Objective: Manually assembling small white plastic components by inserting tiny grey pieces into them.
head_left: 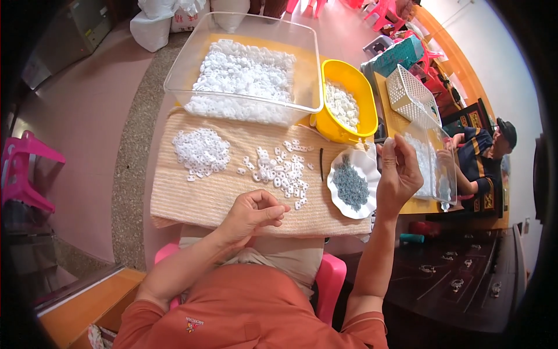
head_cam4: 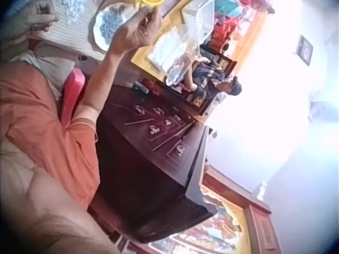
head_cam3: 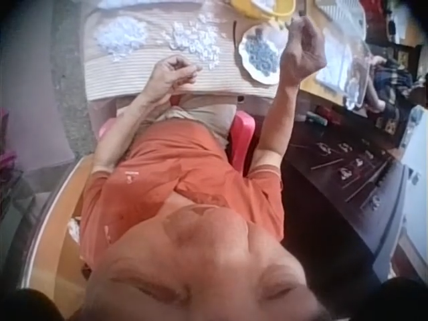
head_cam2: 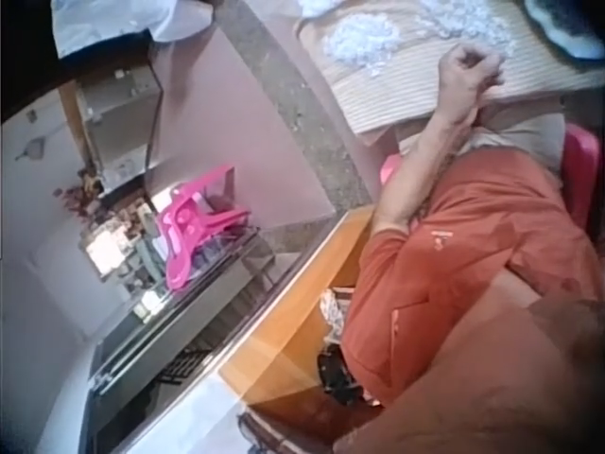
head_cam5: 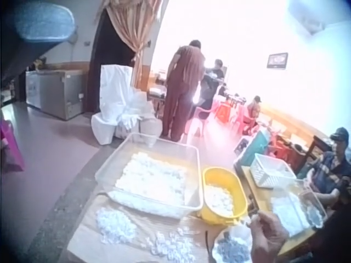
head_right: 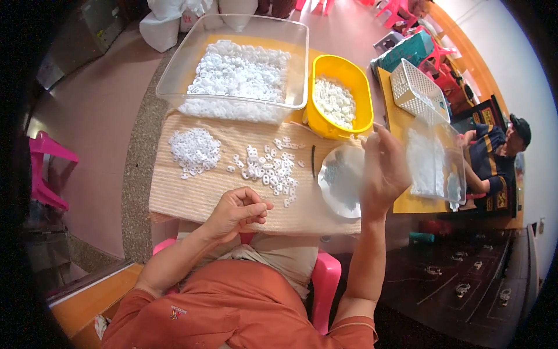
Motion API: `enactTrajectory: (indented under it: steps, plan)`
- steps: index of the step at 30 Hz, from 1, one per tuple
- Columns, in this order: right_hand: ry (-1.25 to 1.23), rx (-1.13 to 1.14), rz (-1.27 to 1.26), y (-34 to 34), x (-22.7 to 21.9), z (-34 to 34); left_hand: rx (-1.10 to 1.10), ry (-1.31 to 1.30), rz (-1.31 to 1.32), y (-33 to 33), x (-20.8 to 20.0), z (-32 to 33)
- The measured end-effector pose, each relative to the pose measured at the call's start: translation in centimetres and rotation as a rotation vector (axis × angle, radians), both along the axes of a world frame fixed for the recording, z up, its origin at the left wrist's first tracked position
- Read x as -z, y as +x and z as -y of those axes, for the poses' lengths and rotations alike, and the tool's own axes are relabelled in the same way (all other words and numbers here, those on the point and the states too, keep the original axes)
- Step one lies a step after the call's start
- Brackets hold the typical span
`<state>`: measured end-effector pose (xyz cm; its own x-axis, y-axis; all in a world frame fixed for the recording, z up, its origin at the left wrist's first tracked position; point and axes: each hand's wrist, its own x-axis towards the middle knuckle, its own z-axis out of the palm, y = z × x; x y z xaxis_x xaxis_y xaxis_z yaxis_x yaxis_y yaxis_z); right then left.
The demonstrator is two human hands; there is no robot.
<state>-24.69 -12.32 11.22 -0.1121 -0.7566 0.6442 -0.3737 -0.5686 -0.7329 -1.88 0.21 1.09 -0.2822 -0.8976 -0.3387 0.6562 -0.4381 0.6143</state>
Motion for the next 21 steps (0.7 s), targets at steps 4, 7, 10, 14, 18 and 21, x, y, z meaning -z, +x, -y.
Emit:
enactTrajectory:
  steps: [4,7,10,14,18,21]
  plan:
    - [-0.127,0.171,-0.345,-0.4,0.4,2.9,-0.026,-0.016,0.054,-0.2,0.2,0.3]
    - [-0.051,0.128,-0.501,-0.4,0.8,5.2,-0.075,-0.032,0.095,0.2,0.3,0.7]
    - [0.013,0.001,-0.555,1.0,1.5,2.2,-0.132,-0.047,0.149,0.8,0.1,0.9]
    - [0.158,-0.21,-0.653,3.0,4.9,-1.8,-0.168,-0.051,0.166,0.9,0.2,1.0]
    - [0.337,-0.391,-0.665,4.0,7.8,-4.3,-0.205,-0.048,0.153,0.8,0.4,1.0]
    - [0.37,-0.385,-0.785,4.7,7.8,-5.5,-0.205,-0.032,0.164,0.9,0.2,0.9]
